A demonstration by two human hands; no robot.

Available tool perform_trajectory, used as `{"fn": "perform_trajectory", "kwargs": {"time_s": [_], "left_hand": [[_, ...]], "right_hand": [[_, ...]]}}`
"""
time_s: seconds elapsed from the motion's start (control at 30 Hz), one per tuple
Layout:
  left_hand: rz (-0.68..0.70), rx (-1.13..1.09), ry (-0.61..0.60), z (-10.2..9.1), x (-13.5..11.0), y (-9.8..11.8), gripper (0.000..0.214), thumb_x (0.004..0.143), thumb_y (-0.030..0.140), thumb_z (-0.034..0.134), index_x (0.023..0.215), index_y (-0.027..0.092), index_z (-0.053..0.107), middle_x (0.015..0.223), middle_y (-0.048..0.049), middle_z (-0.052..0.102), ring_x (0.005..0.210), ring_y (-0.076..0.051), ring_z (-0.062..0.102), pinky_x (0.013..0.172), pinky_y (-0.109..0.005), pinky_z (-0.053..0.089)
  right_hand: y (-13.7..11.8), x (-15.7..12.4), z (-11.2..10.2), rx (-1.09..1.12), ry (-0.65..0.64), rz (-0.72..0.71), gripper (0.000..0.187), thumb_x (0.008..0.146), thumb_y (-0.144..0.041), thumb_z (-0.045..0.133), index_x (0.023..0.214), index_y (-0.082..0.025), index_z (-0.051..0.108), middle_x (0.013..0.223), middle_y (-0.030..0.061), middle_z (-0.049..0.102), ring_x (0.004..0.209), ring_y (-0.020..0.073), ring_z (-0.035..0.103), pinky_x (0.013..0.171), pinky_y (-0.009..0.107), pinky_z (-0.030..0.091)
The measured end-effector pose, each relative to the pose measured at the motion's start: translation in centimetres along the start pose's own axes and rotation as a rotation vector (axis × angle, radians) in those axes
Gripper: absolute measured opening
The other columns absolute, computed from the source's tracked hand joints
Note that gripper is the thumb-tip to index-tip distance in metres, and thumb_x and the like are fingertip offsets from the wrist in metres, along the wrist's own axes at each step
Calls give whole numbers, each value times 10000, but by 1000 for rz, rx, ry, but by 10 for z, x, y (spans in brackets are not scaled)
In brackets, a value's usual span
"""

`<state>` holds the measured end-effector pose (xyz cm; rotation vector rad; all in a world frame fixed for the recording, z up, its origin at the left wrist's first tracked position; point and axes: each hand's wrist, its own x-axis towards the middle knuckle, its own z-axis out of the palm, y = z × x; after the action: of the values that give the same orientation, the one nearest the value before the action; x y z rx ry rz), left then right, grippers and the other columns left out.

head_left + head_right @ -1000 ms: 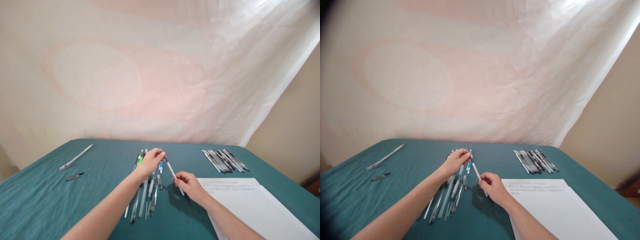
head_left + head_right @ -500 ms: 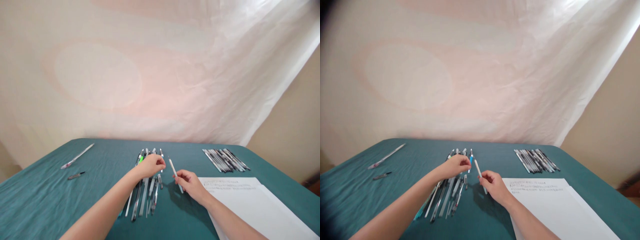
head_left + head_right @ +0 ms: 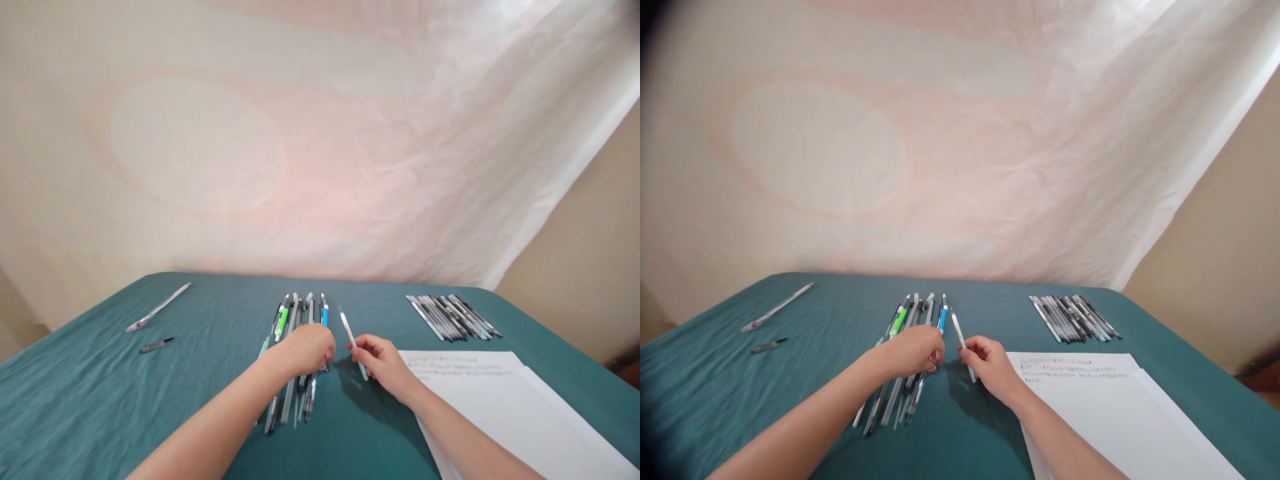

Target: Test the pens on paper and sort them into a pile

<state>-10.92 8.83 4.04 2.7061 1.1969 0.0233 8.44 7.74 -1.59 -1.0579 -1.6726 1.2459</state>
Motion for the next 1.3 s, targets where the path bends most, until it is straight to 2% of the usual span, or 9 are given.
{"fn": "perform_trajectory", "kwargs": {"time_s": [0.2, 0.47, 0.73, 0.87, 1.03, 1.3], "left_hand": [[-21, 7, -19, 0, 1, 5, 157, 632, 150, 571, 714, 196, 697, 661, -48, 678, 645, -194, 611, 528, -240, 378], [32, -8, 81, 1, 1, 13, 170, 621, 187, 551, 722, 211, 686, 744, -42, 677, 705, -192, 603, 610, -249, 412], [-86, -333, 231, -6, 8, -12, 148, 649, 189, 519, 730, 150, 636, 647, -17, 653, 598, -123, 584, 562, -190, 398], [-141, -395, 241, -19, 3, -24, 146, 674, 219, 515, 736, 144, 625, 622, -5, 642, 590, -115, 578, 558, -182, 398], [-155, -370, 243, -36, -7, -28, 147, 683, 238, 516, 734, 141, 614, 604, 9, 620, 608, -110, 566, 572, -176, 391], [-113, -217, 255, -40, -9, -27, 130, 676, 206, 508, 723, 162, 621, 624, 8, 618, 595, -106, 547, 544, -173, 349]], "right_hand": [[-2, -1, 0, -6, -1, -1, 219, 773, -337, 535, 861, -149, 608, 634, -15, 549, 435, 51, 395, 382, 159, 316], [-2, -1, 0, -21, 13, 3, 220, 773, -337, 533, 847, -145, 609, 625, -14, 545, 434, 52, 396, 381, 161, 315], [-6, -3, -1, 32, 19, 5, 262, 765, -335, 541, 956, -164, 596, 642, -24, 542, 443, 59, 399, 390, 170, 316], [-5, -3, -1, 27, 6, -56, 228, 759, -298, 554, 930, -165, 622, 633, -26, 536, 536, 80, 448, 494, 188, 354], [-1, -2, 0, -52, -32, -50, 224, 753, -299, 546, 896, -168, 658, 596, -23, 520, 536, 95, 426, 502, 207, 326], [-2, -1, 0, -124, -45, -45, 218, 741, -276, 535, 872, -181, 681, 575, -26, 510, 518, 99, 399, 496, 212, 301]]}}
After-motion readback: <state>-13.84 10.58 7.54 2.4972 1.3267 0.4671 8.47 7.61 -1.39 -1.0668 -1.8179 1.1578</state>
